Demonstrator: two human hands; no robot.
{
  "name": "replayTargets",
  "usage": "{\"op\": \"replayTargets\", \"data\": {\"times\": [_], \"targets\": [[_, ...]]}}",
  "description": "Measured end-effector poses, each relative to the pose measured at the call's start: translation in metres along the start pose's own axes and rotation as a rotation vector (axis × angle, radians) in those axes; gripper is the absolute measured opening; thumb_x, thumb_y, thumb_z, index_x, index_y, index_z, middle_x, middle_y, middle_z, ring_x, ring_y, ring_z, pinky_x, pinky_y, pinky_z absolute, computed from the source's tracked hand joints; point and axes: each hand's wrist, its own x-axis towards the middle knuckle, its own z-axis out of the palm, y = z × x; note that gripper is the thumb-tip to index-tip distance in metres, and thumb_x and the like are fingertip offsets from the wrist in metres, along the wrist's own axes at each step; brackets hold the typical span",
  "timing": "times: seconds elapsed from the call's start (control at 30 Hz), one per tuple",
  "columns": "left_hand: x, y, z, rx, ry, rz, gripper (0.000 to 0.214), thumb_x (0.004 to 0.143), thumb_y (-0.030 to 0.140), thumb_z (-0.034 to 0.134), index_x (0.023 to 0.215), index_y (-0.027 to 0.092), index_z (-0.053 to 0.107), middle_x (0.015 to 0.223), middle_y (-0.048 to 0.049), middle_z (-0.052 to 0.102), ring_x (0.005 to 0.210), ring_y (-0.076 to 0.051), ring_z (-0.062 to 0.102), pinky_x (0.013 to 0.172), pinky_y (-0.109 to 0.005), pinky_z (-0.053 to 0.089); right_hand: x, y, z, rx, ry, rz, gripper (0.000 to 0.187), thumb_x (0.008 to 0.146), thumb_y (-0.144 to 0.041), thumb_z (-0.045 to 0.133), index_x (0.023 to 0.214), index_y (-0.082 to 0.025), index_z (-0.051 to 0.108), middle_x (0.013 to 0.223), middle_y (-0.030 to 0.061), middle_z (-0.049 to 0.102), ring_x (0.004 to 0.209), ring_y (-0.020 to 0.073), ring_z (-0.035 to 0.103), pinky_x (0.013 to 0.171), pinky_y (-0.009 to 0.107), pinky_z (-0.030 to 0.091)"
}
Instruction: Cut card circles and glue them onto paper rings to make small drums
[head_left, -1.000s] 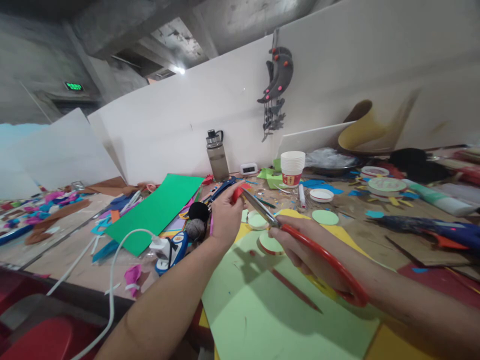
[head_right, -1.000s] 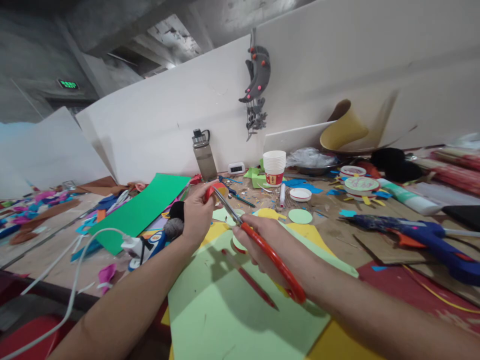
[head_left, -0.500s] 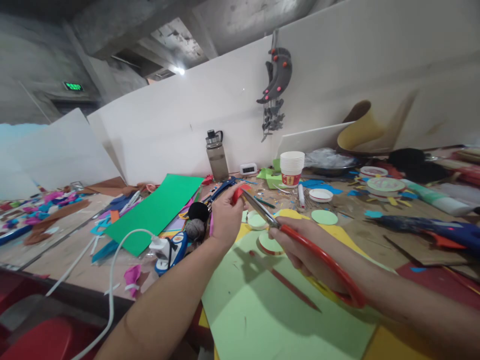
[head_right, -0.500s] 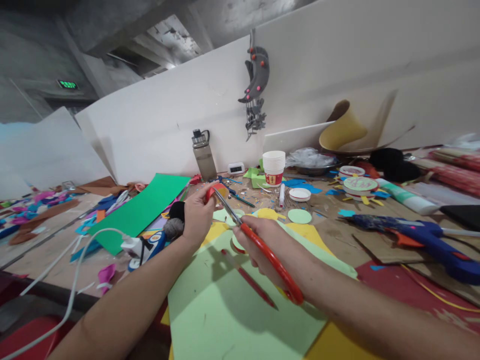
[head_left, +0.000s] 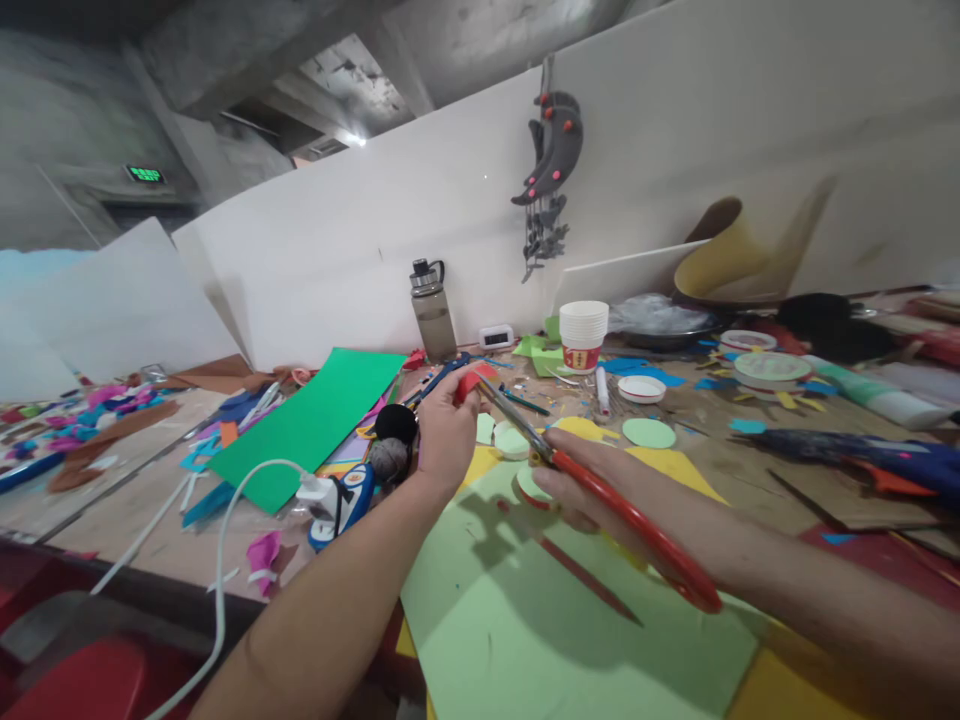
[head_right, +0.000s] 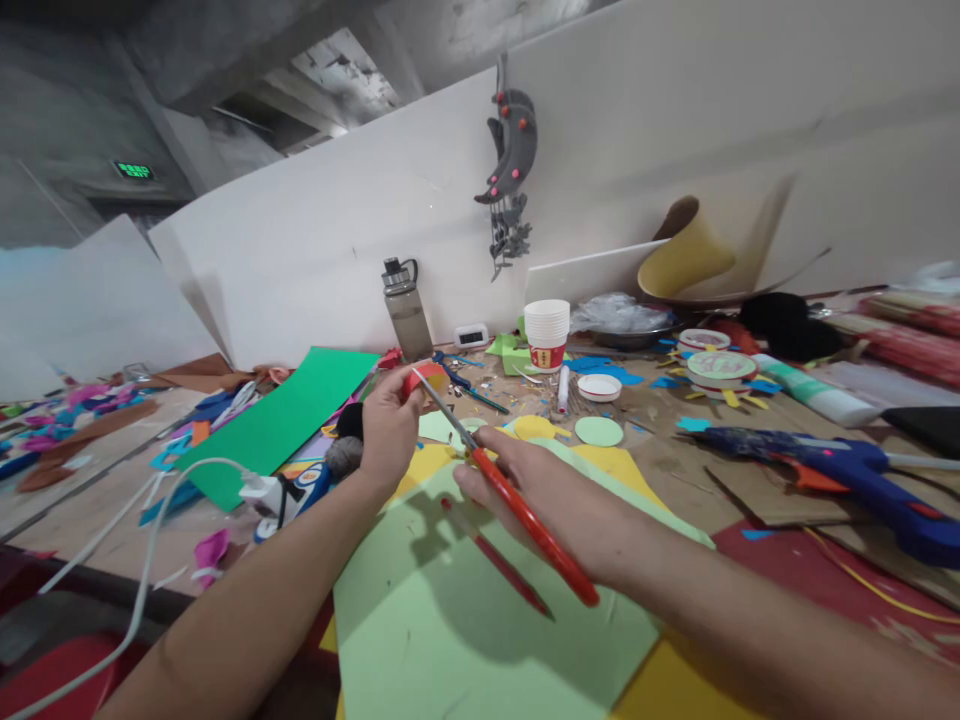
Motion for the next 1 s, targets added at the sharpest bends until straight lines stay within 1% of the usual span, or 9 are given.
{"op": "replayTargets", "data": {"times": [0.07,0.13,0.2,0.3,0.4,0.47,0.53,0.7,1.0], "targets": [[0.001,0.000,0.000,-0.026,0.008,-0.014,0.029,0.077,0.018,0.057,0.102,0.018,0.071,0.093,-0.0039,0.070,0.076,-0.015,0.064,0.070,-0.029,0.057,-0.001,-0.002,-0.005,-0.028,-0.034,-0.022,0.027,0.085,-0.046,0.057,0.079,-0.022,0.047,0.063,-0.0059,0.049,0.049,0.0083,0.045,0.045,0.020,0.038],[0.004,-0.002,-0.001,-0.087,0.015,-0.041,0.028,0.076,0.022,0.060,0.102,0.018,0.069,0.093,-0.0045,0.069,0.076,-0.015,0.063,0.064,-0.027,0.056,-0.001,-0.007,-0.011,-0.066,-0.066,0.042,0.028,0.086,-0.050,0.053,0.082,-0.022,0.052,0.062,-0.0050,0.052,0.046,0.0096,0.048,0.043,0.021,0.040],[0.006,-0.004,-0.001,-0.169,0.014,-0.084,0.029,0.073,0.026,0.064,0.101,0.018,0.066,0.092,-0.0046,0.068,0.073,-0.015,0.063,0.057,-0.025,0.054,0.001,-0.011,-0.018,-0.178,-0.036,0.069,0.028,0.084,-0.050,0.053,0.087,-0.022,0.060,0.065,-0.0019,0.060,0.045,0.0125,0.054,0.043,0.024,0.042],[0.010,-0.004,-0.002,-0.241,0.001,-0.160,0.030,0.068,0.028,0.066,0.095,0.017,0.063,0.086,-0.0037,0.067,0.065,-0.014,0.060,0.046,-0.022,0.049,0.006,-0.011,-0.032,-0.424,0.173,-0.004,0.030,0.084,-0.040,0.052,0.105,-0.026,0.069,0.087,0.0045,0.074,0.065,0.0194,0.066,0.055,0.027,0.049],[0.010,0.000,-0.003,-0.286,-0.040,-0.225,0.030,0.064,0.027,0.068,0.091,0.016,0.063,0.079,-0.0022,0.065,0.059,-0.012,0.057,0.040,-0.020,0.042,0.011,-0.005,-0.043,-0.778,0.385,0.012,0.045,0.085,-0.034,0.048,0.127,-0.032,0.063,0.109,0.0077,0.074,0.089,0.0277,0.069,0.067,0.032,0.050],[0.010,0.003,-0.004,-0.331,-0.084,-0.253,0.030,0.062,0.027,0.069,0.089,0.016,0.063,0.076,-0.0010,0.064,0.056,-0.010,0.055,0.039,-0.019,0.038,0.013,-0.002,-0.047,-0.991,0.431,0.049,0.050,0.085,-0.032,0.047,0.133,-0.032,0.059,0.114,0.0096,0.073,0.095,0.0318,0.069,0.067,0.036,0.048],[0.010,0.006,-0.004,-0.360,-0.124,-0.270,0.030,0.061,0.026,0.070,0.089,0.016,0.063,0.074,-0.0002,0.064,0.054,-0.010,0.054,0.039,-0.019,0.036,0.013,-0.001,-0.049,-1.104,0.421,0.056,0.050,0.085,-0.032,0.046,0.134,-0.032,0.058,0.114,0.0106,0.073,0.095,0.0333,0.069,0.063,0.036,0.046],[0.011,0.007,-0.003,-0.349,-0.132,-0.280,0.030,0.061,0.028,0.070,0.088,0.016,0.065,0.073,0.0004,0.064,0.053,-0.009,0.053,0.041,-0.020,0.035,0.011,-0.002,-0.048,-1.204,0.423,0.028,0.049,0.085,-0.030,0.045,0.132,-0.033,0.058,0.110,0.0107,0.072,0.090,0.0318,0.070,0.056,0.034,0.042],[0.012,0.008,-0.004,-0.369,-0.104,-0.316,0.031,0.059,0.029,0.073,0.085,0.015,0.066,0.069,0.0003,0.064,0.051,-0.007,0.049,0.040,-0.019,0.028,0.009,-0.001,-0.050,-1.257,0.423,-0.019,0.047,0.089,-0.033,0.043,0.134,-0.034,0.058,0.101,0.0123,0.071,0.085,0.0312,0.070,0.053,0.033,0.039]]}}
